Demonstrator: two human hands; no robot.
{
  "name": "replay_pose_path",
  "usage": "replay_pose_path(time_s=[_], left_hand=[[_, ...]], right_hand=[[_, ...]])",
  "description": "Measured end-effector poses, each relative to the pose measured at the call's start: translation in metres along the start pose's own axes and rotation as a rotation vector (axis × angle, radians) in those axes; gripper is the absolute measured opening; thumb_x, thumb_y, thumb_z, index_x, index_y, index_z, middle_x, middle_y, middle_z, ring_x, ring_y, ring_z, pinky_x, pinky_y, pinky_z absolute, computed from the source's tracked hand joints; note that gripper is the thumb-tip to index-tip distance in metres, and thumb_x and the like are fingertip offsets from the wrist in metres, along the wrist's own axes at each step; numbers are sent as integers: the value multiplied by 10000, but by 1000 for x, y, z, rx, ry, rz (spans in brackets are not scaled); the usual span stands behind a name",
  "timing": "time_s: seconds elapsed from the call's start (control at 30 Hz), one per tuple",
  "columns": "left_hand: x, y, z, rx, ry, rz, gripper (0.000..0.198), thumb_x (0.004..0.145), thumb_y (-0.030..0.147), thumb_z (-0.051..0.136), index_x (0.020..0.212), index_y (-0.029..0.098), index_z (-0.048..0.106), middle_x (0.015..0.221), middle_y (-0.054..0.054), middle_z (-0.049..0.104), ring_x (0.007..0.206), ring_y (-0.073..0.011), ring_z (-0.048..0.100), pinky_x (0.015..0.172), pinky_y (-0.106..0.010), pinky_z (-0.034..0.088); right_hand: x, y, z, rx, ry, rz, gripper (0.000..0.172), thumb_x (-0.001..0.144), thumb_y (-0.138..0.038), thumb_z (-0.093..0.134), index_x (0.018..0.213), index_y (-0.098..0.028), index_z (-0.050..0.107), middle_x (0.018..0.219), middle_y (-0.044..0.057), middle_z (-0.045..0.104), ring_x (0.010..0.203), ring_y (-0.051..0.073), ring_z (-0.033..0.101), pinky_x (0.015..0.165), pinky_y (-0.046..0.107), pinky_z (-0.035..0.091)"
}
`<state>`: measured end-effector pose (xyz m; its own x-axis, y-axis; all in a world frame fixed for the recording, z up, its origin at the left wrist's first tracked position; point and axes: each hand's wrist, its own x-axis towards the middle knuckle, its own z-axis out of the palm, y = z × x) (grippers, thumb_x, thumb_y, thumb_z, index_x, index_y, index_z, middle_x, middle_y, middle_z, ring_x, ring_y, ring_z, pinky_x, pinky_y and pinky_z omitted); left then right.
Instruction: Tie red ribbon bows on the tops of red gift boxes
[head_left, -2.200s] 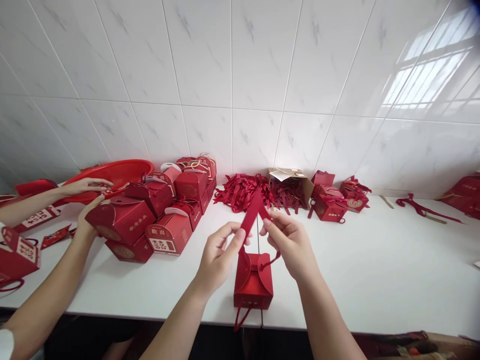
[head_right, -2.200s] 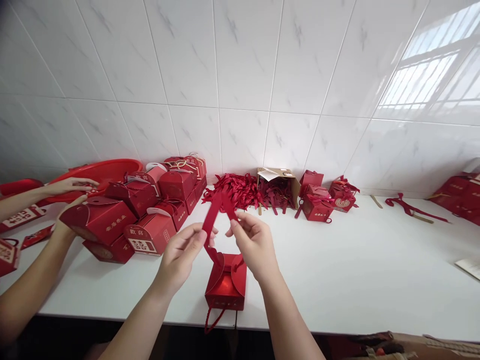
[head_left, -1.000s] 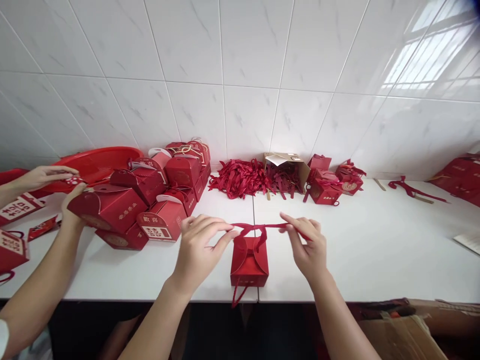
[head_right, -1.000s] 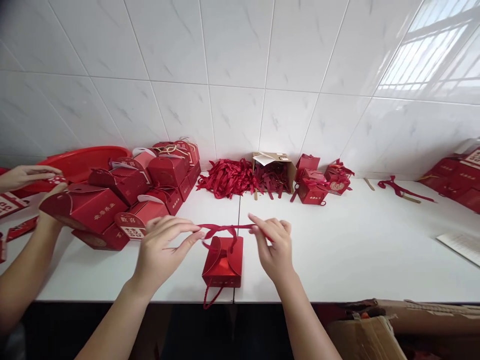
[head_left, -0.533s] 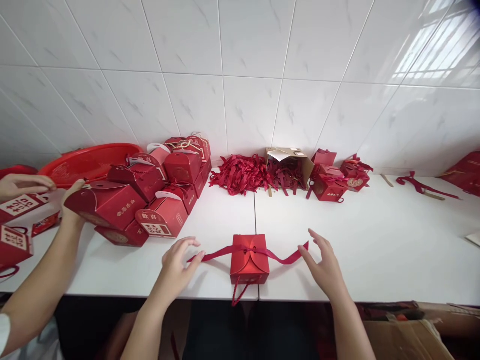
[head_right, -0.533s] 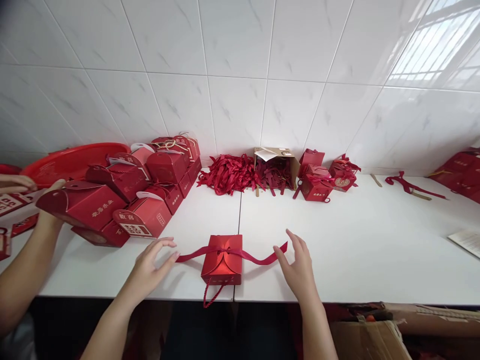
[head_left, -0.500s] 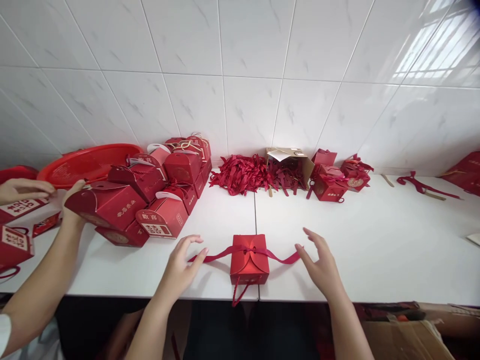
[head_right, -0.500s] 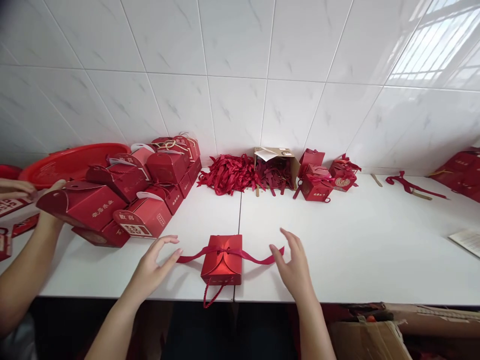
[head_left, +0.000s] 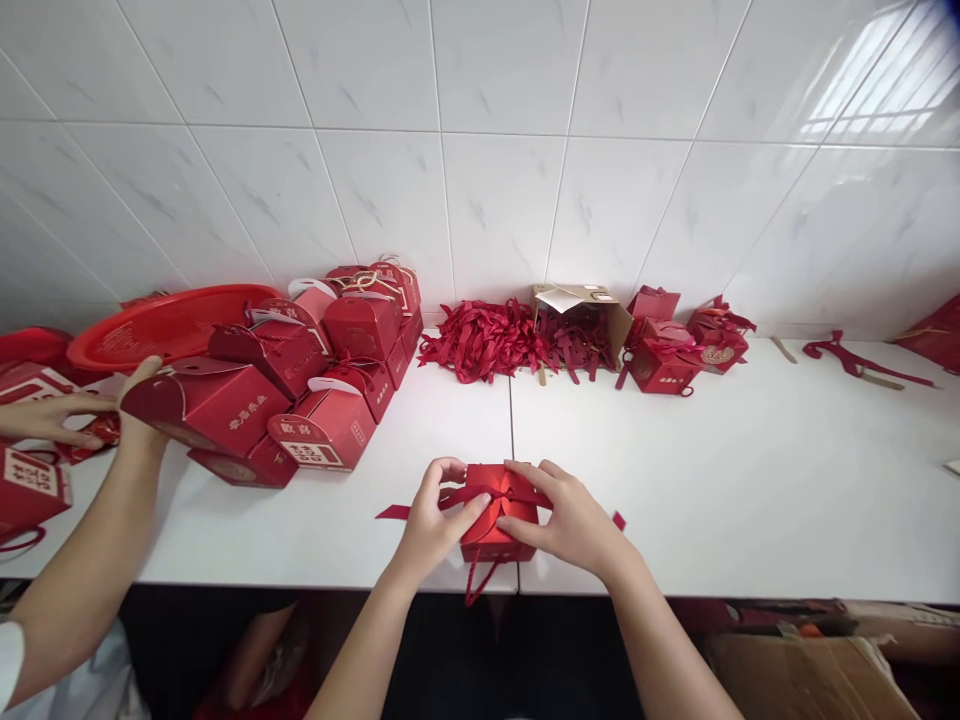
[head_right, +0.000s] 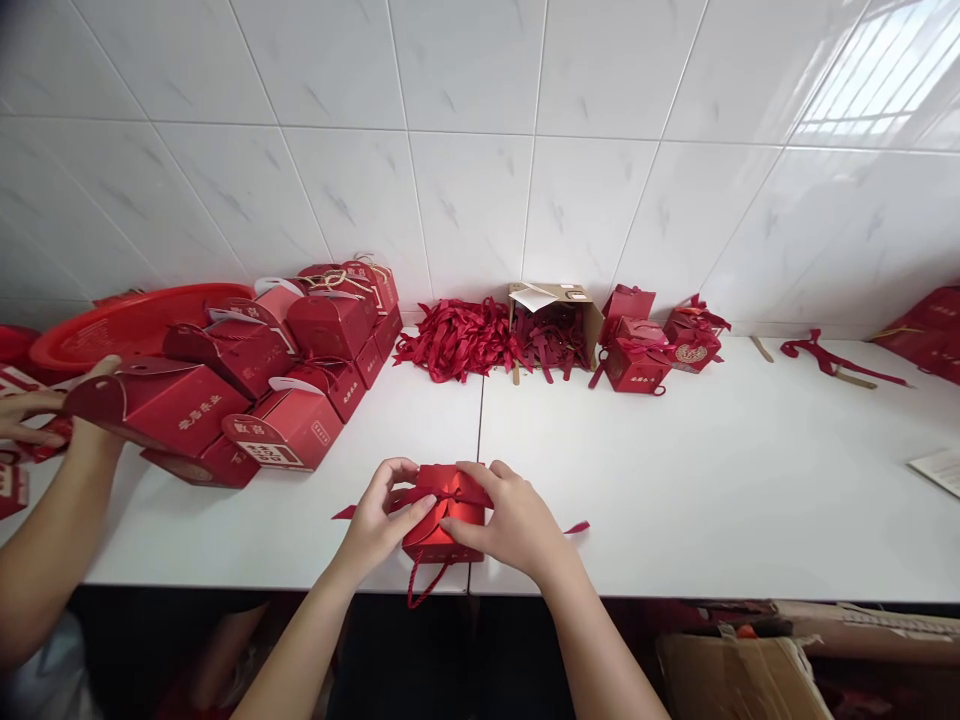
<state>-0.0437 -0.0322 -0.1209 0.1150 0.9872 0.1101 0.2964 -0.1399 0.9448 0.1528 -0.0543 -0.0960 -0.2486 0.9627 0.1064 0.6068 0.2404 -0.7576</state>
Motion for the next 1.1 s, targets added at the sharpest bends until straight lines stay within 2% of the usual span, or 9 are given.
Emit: replay_pose_path(time_s=[0.2,0.43,0.53,0.63,0.73,0.8,0.97,1.03,1.1], left_hand=[[0,0,0,-1,-8,-21,314,741,362,647,983,233,495,1039,-37,547,1007,-203,557,864,-351,454],[0,0,1,58,-35,-161,353,744,471,618,954,225,475,857,4,532,730,-152,557,625,-262,456],[0,1,-10,207,-115,-168,320,767,532,562,830,222,512,623,53,459,580,-140,489,565,-251,395],[3,-3,-29,265,-102,-110,304,805,516,500,775,219,558,592,41,472,580,-149,486,583,-255,386],[8,-7,-48,298,-133,-159,272,809,459,476,801,221,607,631,18,541,608,-166,515,613,-269,407],[12,-6,-58,295,-285,-228,232,775,403,516,790,210,644,651,6,579,620,-171,529,626,-274,417],[12,11,-57,83,-766,-283,251,666,380,687,715,139,736,546,7,553,525,-111,471,552,-233,400],[8,19,-48,-75,-746,-263,344,718,434,659,813,115,746,495,41,448,468,-68,368,503,-213,356],[4,25,-35,-166,-585,-236,380,783,445,602,930,119,730,500,54,396,465,-62,328,490,-209,351]], right_hand=[[5,-2,-1,-12,4,-25,460,732,-378,670,1166,-285,550,862,24,596,735,178,590,692,306,463],[-1,8,4,-3,49,20,712,726,-532,646,1332,-280,372,939,36,571,756,186,562,685,320,447],[-5,18,-2,139,70,16,408,807,-444,578,1134,-232,455,793,-18,520,600,122,459,576,261,396],[-10,24,-12,173,69,-51,111,831,-293,530,789,-212,467,695,-34,464,597,117,415,561,250,367],[-15,23,-20,101,0,-90,196,799,-180,509,617,-200,438,741,-6,499,662,128,470,615,265,400],[-17,22,-21,24,11,-52,206,790,-171,514,590,-195,470,785,13,519,693,142,510,637,281,424],[-13,20,-9,-111,259,40,186,799,-221,555,622,-193,605,727,27,504,626,152,512,549,284,423],[-10,19,-2,-90,440,-23,177,804,-217,563,647,-190,639,698,25,496,603,146,498,517,273,406],[-8,16,4,-64,586,-121,186,814,-206,557,658,-185,656,697,30,496,601,142,494,500,267,392]])
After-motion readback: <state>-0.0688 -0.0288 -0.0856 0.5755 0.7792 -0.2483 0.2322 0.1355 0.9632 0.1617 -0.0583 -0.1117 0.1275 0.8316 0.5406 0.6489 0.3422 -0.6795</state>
